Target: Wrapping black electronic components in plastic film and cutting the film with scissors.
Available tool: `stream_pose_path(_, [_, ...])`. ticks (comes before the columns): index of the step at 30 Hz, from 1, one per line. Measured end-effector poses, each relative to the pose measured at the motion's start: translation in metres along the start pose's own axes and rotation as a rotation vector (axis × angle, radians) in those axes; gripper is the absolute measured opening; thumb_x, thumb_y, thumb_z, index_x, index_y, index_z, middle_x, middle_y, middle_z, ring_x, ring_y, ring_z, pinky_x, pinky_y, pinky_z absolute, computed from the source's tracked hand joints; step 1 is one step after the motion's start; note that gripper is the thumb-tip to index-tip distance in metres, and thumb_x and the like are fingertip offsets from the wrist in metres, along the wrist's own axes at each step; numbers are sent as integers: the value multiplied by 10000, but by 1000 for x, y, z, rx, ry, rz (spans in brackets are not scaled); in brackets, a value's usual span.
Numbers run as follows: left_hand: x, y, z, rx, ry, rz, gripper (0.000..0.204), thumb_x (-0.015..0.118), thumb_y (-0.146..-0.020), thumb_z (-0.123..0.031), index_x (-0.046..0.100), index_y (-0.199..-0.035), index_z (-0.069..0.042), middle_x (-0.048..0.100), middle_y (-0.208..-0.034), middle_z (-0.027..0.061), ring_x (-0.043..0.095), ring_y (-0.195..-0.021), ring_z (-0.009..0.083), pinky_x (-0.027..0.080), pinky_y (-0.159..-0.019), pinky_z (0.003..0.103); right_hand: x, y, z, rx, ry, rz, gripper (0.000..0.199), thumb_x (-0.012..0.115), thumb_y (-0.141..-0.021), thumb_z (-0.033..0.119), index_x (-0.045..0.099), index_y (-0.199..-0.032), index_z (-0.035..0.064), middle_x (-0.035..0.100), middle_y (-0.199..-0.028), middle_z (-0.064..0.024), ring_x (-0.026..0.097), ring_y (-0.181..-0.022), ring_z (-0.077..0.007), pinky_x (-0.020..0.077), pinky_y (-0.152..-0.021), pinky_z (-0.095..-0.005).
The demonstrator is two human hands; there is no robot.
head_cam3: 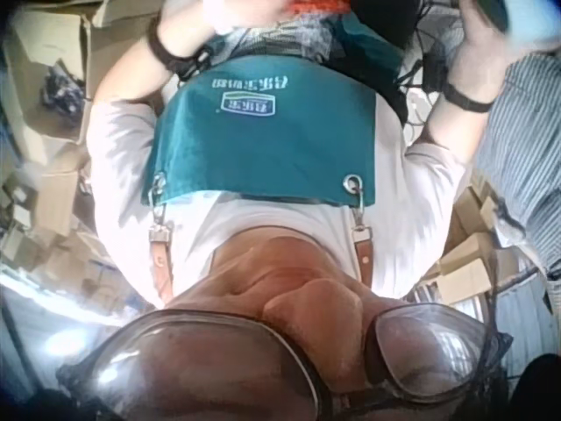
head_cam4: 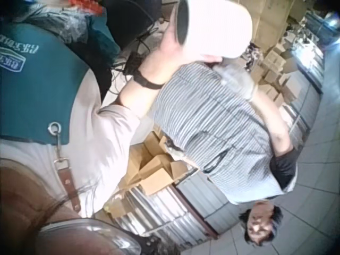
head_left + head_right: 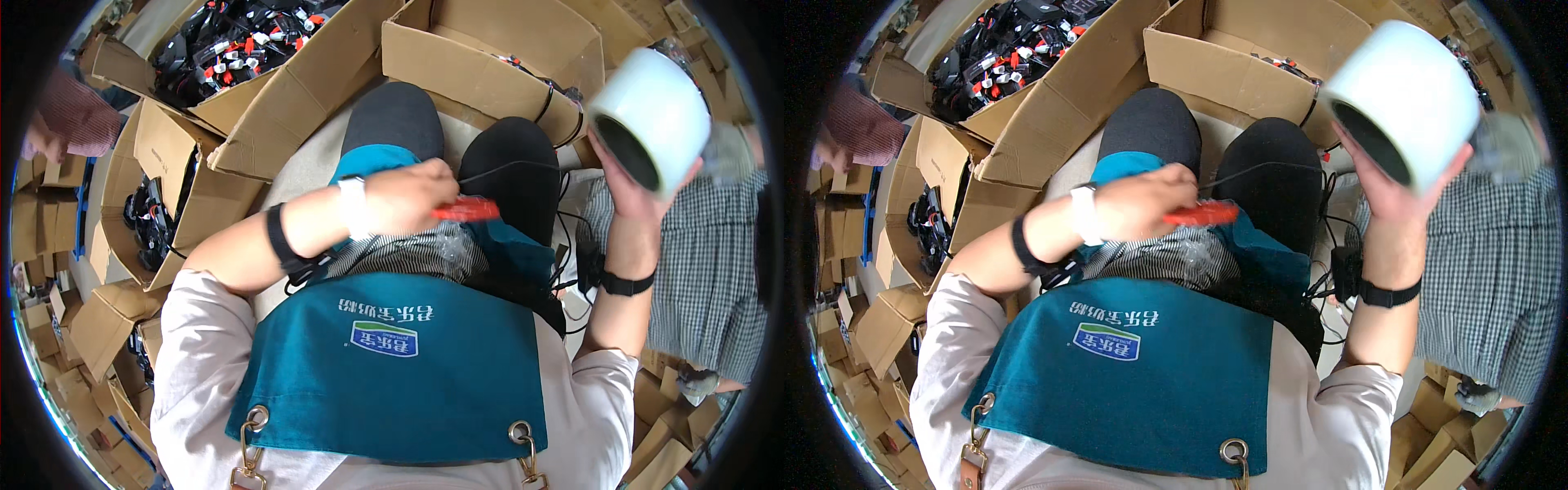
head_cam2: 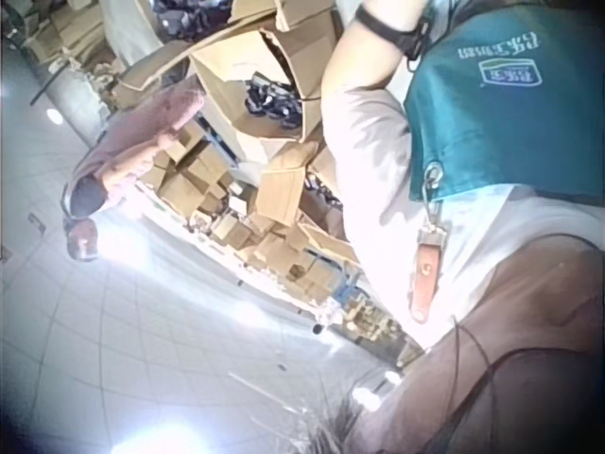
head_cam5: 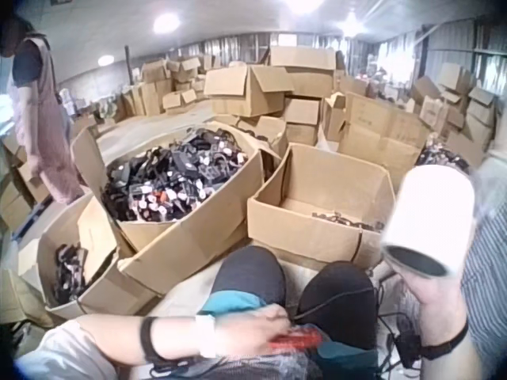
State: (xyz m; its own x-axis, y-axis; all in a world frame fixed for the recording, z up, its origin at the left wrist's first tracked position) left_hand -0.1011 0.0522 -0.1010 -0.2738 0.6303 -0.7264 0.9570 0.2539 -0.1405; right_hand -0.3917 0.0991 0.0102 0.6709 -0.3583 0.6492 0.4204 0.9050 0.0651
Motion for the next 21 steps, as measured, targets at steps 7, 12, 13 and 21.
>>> stream_pose_path(7, [41, -11, -18, -88, -230, 217, 452, 700, -766, -174, 579, -1196, -111, 535, -1189, 123, 581, -1030, 334, 505, -871, 411, -18, 20, 15, 122, -487, 456, 626, 416, -960, 521, 389, -1433, 112, 377, -1480, -163, 298, -1375, -425, 164, -1093, -701])
stream_pose_path(12, [0, -20, 6, -36, -100, 150, 363, 684, -754, -101, 611, -1107, -63, 588, -1023, 125, 595, -945, 296, 504, -822, 386, -18, 19, 29, 78, -372, 460, 563, 440, -966, 449, 430, -1389, 78, 406, -1451, -165, 328, -1360, -397, 159, -1115, -674])
stream_pose_path(13, [-18, -22, 9, 8, 23, -41, 320, 664, -754, -62, 607, -1069, -52, 584, -987, 121, 605, -887, 276, 507, -795, 370, -15, 15, 29, 80, -378, 469, 556, 451, -963, 437, 435, -1386, 75, 403, -1452, -166, 328, -1361, -396, 159, -1118, -671])
stream_pose_path(21, [-99, -38, 32, 335, -61, -271, 206, 655, -778, -80, 584, -971, -65, 557, -829, 96, 587, -779, 259, 493, -700, 361, 13, -40, 35, 139, -332, 482, 546, 462, -966, 389, 430, -1392, 49, 370, -1484, -179, 289, -1391, -409, 130, -1144, -654])
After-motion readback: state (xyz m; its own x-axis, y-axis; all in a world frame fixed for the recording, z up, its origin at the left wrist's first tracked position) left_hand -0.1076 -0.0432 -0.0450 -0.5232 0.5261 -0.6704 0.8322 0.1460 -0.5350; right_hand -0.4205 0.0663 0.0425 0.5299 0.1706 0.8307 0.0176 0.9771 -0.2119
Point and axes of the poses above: each hand's wrist, its own y-axis away from the middle knuckle, its own x-axis out of the palm, z = x × y, the point moved 2 cm from there along -y, towards the middle knuckle
